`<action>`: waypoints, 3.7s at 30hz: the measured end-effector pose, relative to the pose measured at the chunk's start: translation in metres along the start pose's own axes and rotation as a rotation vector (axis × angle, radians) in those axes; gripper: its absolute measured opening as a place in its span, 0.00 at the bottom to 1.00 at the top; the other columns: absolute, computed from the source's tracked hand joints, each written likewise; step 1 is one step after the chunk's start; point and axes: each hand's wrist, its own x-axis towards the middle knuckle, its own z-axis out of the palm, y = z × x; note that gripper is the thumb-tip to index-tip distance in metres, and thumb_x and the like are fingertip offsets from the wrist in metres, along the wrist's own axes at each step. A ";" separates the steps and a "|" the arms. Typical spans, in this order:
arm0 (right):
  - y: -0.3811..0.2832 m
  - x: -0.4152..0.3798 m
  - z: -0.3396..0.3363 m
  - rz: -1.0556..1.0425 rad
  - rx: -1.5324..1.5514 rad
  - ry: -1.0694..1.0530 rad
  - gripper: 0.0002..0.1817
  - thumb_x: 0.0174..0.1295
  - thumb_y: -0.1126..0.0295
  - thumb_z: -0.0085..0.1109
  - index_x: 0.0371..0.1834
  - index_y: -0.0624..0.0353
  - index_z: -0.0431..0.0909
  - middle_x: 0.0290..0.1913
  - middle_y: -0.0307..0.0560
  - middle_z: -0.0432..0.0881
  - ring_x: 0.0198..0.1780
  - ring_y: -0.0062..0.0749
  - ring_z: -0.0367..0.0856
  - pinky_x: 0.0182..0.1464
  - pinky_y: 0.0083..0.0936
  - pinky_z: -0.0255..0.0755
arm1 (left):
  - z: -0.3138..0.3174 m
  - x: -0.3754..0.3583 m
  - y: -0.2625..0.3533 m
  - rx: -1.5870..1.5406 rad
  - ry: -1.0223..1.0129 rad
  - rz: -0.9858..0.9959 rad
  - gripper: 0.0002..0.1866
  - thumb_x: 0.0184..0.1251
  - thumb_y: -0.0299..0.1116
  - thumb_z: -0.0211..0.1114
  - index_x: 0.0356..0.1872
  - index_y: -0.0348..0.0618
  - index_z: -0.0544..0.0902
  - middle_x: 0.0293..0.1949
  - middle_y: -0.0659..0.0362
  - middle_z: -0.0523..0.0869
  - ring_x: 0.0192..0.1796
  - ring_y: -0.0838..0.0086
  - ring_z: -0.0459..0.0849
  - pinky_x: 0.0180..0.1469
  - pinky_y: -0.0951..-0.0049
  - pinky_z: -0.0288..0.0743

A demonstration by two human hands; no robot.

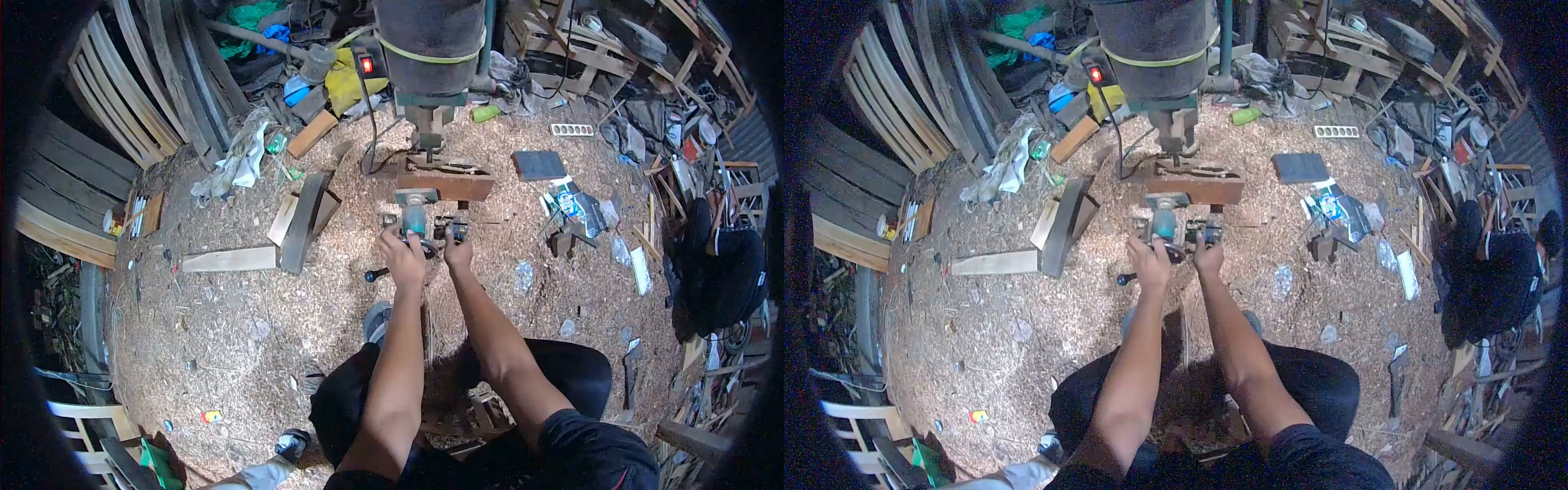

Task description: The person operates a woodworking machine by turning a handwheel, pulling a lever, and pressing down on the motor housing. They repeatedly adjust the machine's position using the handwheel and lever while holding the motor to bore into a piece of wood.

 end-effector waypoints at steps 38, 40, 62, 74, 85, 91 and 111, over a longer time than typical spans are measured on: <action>-0.022 -0.037 -0.003 -0.086 0.471 0.163 0.24 0.63 0.63 0.72 0.50 0.69 0.71 0.49 0.49 0.74 0.47 0.31 0.76 0.53 0.31 0.73 | -0.007 0.010 -0.010 0.040 -0.124 -0.055 0.21 0.64 0.46 0.66 0.47 0.38 0.77 0.46 0.39 0.80 0.52 0.40 0.77 0.57 0.44 0.69; -0.028 -0.031 -0.017 0.083 0.509 -0.009 0.18 0.71 0.61 0.62 0.45 0.71 0.76 0.48 0.49 0.79 0.48 0.29 0.78 0.54 0.29 0.73 | -0.006 0.009 -0.012 0.039 -0.125 -0.041 0.21 0.63 0.46 0.67 0.44 0.38 0.78 0.43 0.41 0.81 0.49 0.41 0.78 0.54 0.45 0.71; 0.015 0.012 0.002 0.131 0.164 -0.046 0.21 0.69 0.55 0.64 0.46 0.67 0.82 0.37 0.47 0.86 0.38 0.38 0.83 0.42 0.35 0.77 | -0.006 0.005 -0.011 0.042 -0.066 -0.034 0.21 0.63 0.48 0.66 0.39 0.39 0.75 0.41 0.43 0.79 0.46 0.43 0.78 0.49 0.46 0.72; -0.032 -0.012 -0.026 -0.039 -0.084 0.011 0.21 0.64 0.58 0.71 0.45 0.69 0.81 0.34 0.49 0.85 0.31 0.28 0.81 0.35 0.31 0.75 | -0.002 0.005 -0.009 0.006 -0.012 0.033 0.17 0.67 0.43 0.65 0.38 0.36 0.75 0.36 0.45 0.78 0.43 0.45 0.76 0.50 0.49 0.69; -0.045 -0.018 -0.024 -0.497 -0.578 0.233 0.32 0.50 0.61 0.82 0.50 0.67 0.72 0.39 0.60 0.85 0.41 0.55 0.85 0.46 0.37 0.79 | -0.004 0.006 -0.009 0.005 -0.025 0.038 0.19 0.68 0.45 0.64 0.38 0.37 0.75 0.36 0.45 0.78 0.44 0.45 0.76 0.50 0.49 0.69; -0.064 0.006 -0.055 0.106 0.082 -0.422 0.29 0.54 0.61 0.81 0.47 0.66 0.73 0.37 0.44 0.83 0.35 0.25 0.81 0.37 0.27 0.78 | 0.000 0.006 -0.017 -0.008 -0.019 0.059 0.19 0.63 0.45 0.66 0.38 0.38 0.75 0.37 0.44 0.78 0.44 0.44 0.77 0.48 0.47 0.70; -0.040 0.005 -0.017 -0.569 -0.602 0.148 0.31 0.46 0.63 0.80 0.47 0.70 0.74 0.44 0.66 0.79 0.44 0.64 0.80 0.49 0.48 0.75 | -0.010 0.008 -0.005 0.034 -0.097 0.030 0.21 0.69 0.48 0.61 0.41 0.36 0.75 0.38 0.44 0.77 0.45 0.45 0.76 0.51 0.49 0.68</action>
